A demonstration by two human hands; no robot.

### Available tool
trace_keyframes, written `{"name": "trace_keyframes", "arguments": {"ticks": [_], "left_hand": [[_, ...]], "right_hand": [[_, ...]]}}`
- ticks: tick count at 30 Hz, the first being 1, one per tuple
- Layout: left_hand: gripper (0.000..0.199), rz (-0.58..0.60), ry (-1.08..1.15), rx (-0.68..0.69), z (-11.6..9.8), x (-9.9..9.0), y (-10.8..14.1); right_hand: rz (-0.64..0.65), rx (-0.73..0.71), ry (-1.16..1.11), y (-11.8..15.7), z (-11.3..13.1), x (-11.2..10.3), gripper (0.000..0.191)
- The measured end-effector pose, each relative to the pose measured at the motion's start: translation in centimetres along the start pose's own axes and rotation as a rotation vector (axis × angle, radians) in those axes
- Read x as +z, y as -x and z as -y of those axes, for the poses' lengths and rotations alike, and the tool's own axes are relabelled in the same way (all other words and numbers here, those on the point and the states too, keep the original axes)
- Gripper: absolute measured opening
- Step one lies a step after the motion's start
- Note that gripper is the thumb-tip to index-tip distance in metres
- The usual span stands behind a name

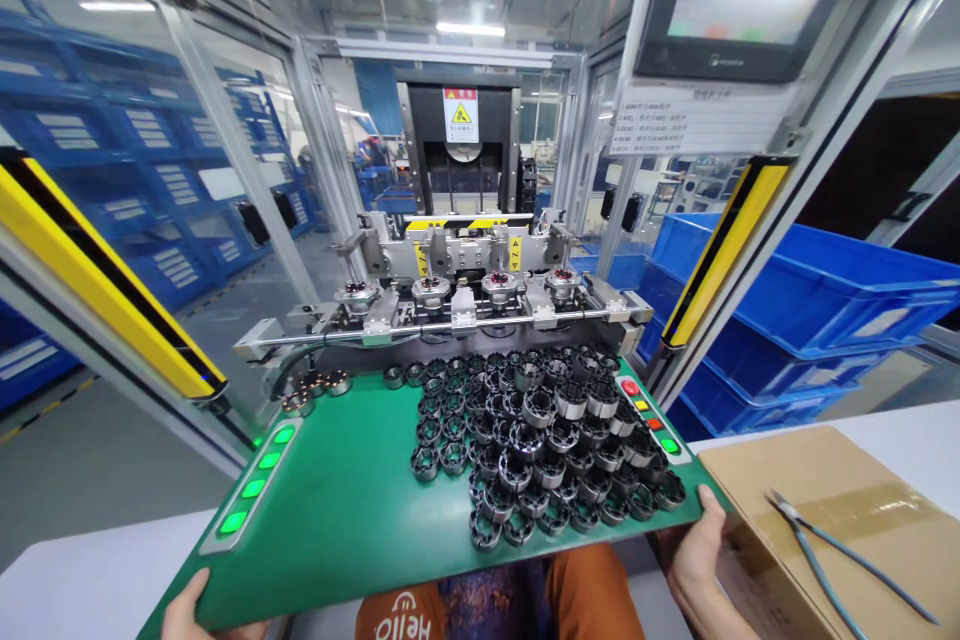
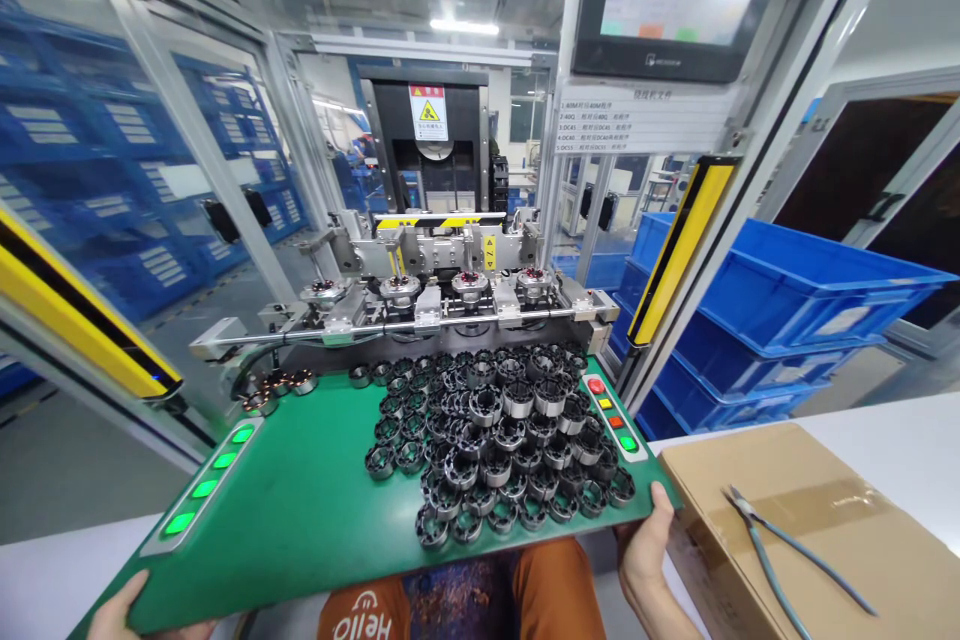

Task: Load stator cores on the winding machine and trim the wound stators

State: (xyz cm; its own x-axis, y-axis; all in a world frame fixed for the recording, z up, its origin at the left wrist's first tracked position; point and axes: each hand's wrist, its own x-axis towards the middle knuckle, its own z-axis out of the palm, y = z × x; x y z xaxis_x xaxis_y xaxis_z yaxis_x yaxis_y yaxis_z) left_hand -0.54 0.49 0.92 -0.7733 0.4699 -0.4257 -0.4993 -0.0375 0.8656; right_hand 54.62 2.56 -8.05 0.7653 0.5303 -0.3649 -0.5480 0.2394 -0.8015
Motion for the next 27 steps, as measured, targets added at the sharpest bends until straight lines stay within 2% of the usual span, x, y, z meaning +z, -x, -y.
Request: {"name": "trace_keyframes", "arguments": {"ticks": [10, 27], "left_hand": [[0.028, 0.009, 0.003, -0.001, 0.02, -0.1, 0.08], [0.028, 0.022, -0.026, 0.004, 0.12, -0.6, -0.32]], "right_hand": [[0.027, -0.019, 0.019, 0.39, 0.13, -0.07, 0.07], [0.032, -0.033, 0.04, 0.41, 0.22, -0.12, 0.077]]}}
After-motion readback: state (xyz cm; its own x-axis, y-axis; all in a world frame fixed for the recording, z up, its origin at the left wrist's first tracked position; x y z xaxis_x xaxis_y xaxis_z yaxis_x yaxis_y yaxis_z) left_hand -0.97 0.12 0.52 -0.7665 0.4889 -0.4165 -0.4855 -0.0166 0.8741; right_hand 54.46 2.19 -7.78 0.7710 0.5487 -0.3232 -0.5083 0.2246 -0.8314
